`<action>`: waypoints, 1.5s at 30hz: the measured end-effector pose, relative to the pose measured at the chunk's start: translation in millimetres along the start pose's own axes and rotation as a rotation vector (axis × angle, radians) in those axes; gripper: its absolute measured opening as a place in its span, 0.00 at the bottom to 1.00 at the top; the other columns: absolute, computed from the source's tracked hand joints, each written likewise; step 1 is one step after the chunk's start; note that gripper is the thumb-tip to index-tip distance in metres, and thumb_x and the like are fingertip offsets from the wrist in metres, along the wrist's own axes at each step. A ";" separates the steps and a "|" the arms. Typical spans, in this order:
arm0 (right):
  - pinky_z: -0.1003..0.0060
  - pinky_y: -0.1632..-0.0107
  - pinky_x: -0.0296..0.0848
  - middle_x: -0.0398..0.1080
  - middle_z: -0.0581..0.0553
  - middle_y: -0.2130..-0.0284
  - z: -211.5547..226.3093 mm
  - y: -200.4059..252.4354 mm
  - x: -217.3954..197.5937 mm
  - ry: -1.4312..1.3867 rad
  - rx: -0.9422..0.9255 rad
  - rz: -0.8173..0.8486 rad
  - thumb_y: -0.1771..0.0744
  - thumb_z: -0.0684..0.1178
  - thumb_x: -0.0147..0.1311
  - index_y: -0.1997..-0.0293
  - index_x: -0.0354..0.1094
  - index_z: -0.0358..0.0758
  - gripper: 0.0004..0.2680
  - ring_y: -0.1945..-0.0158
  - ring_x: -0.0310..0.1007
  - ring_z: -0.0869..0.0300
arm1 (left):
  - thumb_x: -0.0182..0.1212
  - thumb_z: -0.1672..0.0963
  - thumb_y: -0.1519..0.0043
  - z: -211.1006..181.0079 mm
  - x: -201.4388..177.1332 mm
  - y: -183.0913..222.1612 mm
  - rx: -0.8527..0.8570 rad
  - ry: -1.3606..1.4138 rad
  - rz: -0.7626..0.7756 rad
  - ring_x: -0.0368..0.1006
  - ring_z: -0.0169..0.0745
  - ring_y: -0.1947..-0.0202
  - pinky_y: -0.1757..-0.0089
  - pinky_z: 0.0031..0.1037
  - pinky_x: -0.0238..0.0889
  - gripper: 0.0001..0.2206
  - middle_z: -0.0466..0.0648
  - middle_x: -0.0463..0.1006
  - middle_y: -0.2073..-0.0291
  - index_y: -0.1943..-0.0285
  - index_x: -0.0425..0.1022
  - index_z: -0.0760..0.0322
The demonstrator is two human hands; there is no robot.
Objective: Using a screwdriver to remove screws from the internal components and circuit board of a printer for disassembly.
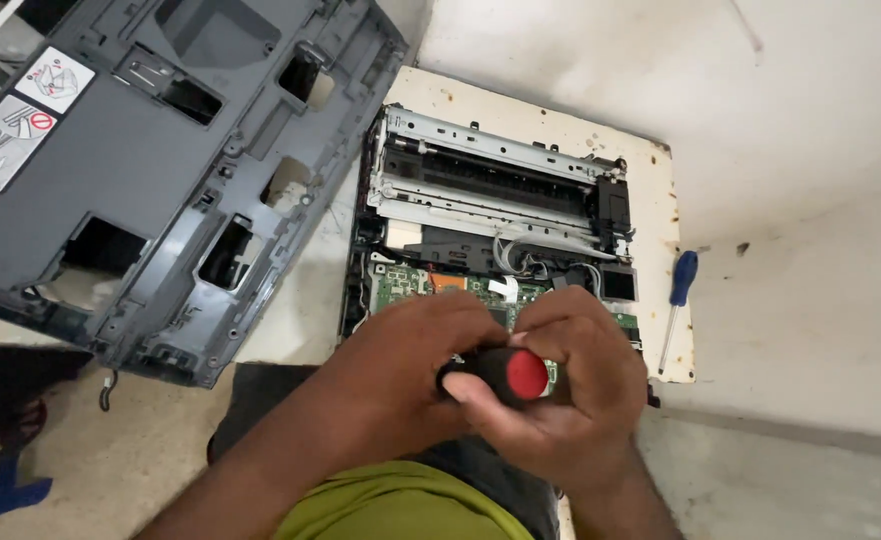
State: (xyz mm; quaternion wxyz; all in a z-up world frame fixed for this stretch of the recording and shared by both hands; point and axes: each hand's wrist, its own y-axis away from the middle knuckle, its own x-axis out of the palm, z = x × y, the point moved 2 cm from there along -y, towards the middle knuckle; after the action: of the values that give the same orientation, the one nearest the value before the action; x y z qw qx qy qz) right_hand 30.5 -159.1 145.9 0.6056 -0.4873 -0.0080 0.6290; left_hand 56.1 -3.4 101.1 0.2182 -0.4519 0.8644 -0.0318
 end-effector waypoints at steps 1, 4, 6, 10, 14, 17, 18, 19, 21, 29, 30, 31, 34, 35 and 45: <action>0.61 0.66 0.68 0.69 0.37 0.70 2.8 -2.0 -4.7 0.121 0.006 0.022 0.44 0.52 0.74 0.70 0.57 0.36 0.20 0.68 0.71 0.53 | 0.62 0.58 0.47 -1.3 0.4 -4.1 0.042 -0.010 0.010 0.76 0.52 0.64 0.66 0.40 0.64 0.10 0.49 0.77 0.65 0.58 0.74 0.59; 0.62 0.66 0.69 0.67 0.41 0.72 13.0 -11.7 -15.4 0.237 -0.027 0.145 0.45 0.60 0.75 0.69 0.60 0.37 0.22 0.69 0.69 0.54 | 0.65 0.58 0.43 3.7 2.5 -1.1 0.139 -0.025 0.064 0.74 0.52 0.66 0.59 0.40 0.62 0.06 0.46 0.77 0.69 0.59 0.75 0.59; 0.61 0.63 0.74 0.70 0.38 0.63 20.1 -21.6 -29.6 0.168 -0.113 0.365 0.39 0.55 0.66 0.60 0.63 0.38 0.16 0.64 0.74 0.51 | 0.69 0.56 0.43 6.6 -0.4 1.1 0.061 -0.053 0.135 0.74 0.48 0.62 0.53 0.39 0.62 0.08 0.44 0.78 0.67 0.60 0.74 0.56; 0.66 0.68 0.74 0.73 0.40 0.59 34.5 -37.6 -36.4 0.123 -0.182 0.694 0.34 0.48 0.64 0.54 0.69 0.36 0.10 0.67 0.75 0.57 | 0.65 0.51 0.37 -2.9 -14.0 4.4 -0.047 0.093 0.328 0.77 0.43 0.54 0.38 0.45 0.52 0.11 0.45 0.82 0.57 0.48 0.74 0.53; 0.66 0.79 0.52 0.59 0.52 0.82 30.1 -29.4 -32.1 0.409 -0.124 0.621 0.38 0.68 0.66 0.77 0.57 0.45 0.21 0.81 0.54 0.62 | 0.70 0.55 0.48 7.9 -10.6 11.2 -0.071 0.176 0.146 0.74 0.44 0.40 0.45 0.35 0.67 0.26 0.48 0.78 0.43 0.39 0.74 0.57; 0.60 0.79 0.49 0.52 0.52 0.83 36.9 -34.8 -34.2 0.570 -0.076 0.541 0.40 0.79 0.55 0.79 0.52 0.46 0.26 0.82 0.49 0.59 | 0.72 0.54 0.49 13.2 -9.5 16.8 0.006 0.041 0.037 0.75 0.43 0.61 0.60 0.36 0.63 0.13 0.44 0.81 0.64 0.57 0.76 0.53; 0.59 0.73 0.62 0.61 0.49 0.67 41.5 -39.4 -36.4 0.487 -0.051 0.710 0.38 0.71 0.58 0.60 0.61 0.47 0.19 0.76 0.64 0.59 | 0.71 0.55 0.45 14.3 -9.8 19.2 0.033 0.035 0.074 0.74 0.44 0.56 0.52 0.39 0.61 0.15 0.44 0.82 0.59 0.50 0.76 0.53; 0.59 0.68 0.75 0.71 0.46 0.50 46.3 -44.2 -39.0 0.398 -0.030 0.876 0.35 0.62 0.60 0.41 0.71 0.48 0.19 0.71 0.79 0.59 | 0.70 0.55 0.41 14.8 -10.3 21.5 0.059 0.027 0.108 0.74 0.45 0.52 0.44 0.42 0.58 0.18 0.45 0.84 0.55 0.42 0.77 0.54; 0.58 0.64 0.79 0.75 0.47 0.50 37.6 -38.4 -38.5 0.386 0.028 0.935 0.35 0.63 0.59 0.42 0.73 0.49 0.18 0.66 0.80 0.59 | 0.67 0.54 0.41 2.9 -21.2 21.7 -0.084 0.119 0.228 0.71 0.51 0.43 0.43 0.47 0.60 0.27 0.50 0.74 0.41 0.31 0.65 0.51; 0.62 0.71 0.77 0.77 0.58 0.73 36.7 -38.6 -36.4 0.592 0.195 0.717 0.44 0.83 0.52 0.56 0.75 0.53 0.28 0.75 0.76 0.65 | 0.74 0.54 0.45 9.5 -11.3 10.9 0.019 0.148 0.108 0.78 0.43 0.56 0.56 0.34 0.69 0.15 0.47 0.83 0.57 0.53 0.77 0.57; 0.61 0.64 0.79 0.75 0.51 0.57 40.9 -41.2 -40.6 0.435 0.036 0.774 0.41 0.66 0.61 0.48 0.71 0.52 0.21 0.63 0.79 0.60 | 0.67 0.53 0.41 7.7 -14.0 11.1 -0.070 0.128 0.196 0.56 0.56 0.39 0.45 0.49 0.47 0.23 0.49 0.71 0.40 0.37 0.66 0.54; 0.60 0.56 0.80 0.73 0.44 0.42 46.0 -42.6 -46.2 0.274 -0.118 0.828 0.38 0.49 0.69 0.40 0.66 0.50 0.21 0.51 0.82 0.55 | 0.61 0.53 0.36 5.3 -16.0 12.3 -0.162 0.110 0.286 0.34 0.69 0.22 0.35 0.64 0.26 0.33 0.51 0.59 0.22 0.20 0.55 0.52; 0.65 0.73 0.76 0.78 0.47 0.60 30.2 -34.8 -42.3 0.301 -0.050 0.830 0.36 0.58 0.63 0.51 0.74 0.45 0.13 0.71 0.78 0.61 | 0.73 0.52 0.48 -9.9 -27.4 11.4 -0.204 0.189 0.369 0.64 0.55 0.31 0.40 0.51 0.56 0.50 0.53 0.70 0.30 0.16 0.44 0.48; 0.65 0.73 0.76 0.78 0.47 0.60 30.4 -32.3 -37.7 0.302 -0.051 0.828 0.36 0.58 0.63 0.51 0.74 0.45 0.13 0.71 0.78 0.61 | 0.73 0.52 0.48 -9.1 -22.3 8.3 -0.203 0.187 0.369 0.64 0.55 0.31 0.40 0.51 0.56 0.50 0.53 0.70 0.30 0.16 0.44 0.48; 0.64 0.70 0.72 0.73 0.50 0.63 31.6 -34.6 -44.1 0.298 -0.054 0.756 0.36 0.58 0.61 0.57 0.74 0.44 0.11 0.67 0.74 0.60 | 0.67 0.55 0.43 -8.4 -27.9 8.7 -0.059 0.226 0.246 0.71 0.52 0.35 0.36 0.48 0.44 0.32 0.54 0.77 0.36 0.28 0.63 0.59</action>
State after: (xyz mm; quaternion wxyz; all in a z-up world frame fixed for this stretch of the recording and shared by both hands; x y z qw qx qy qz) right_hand 27.7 -165.5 209.8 0.3132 -0.5576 0.2428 0.7295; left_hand 59.9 22.7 116.2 0.1087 -0.3426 0.9327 -0.0302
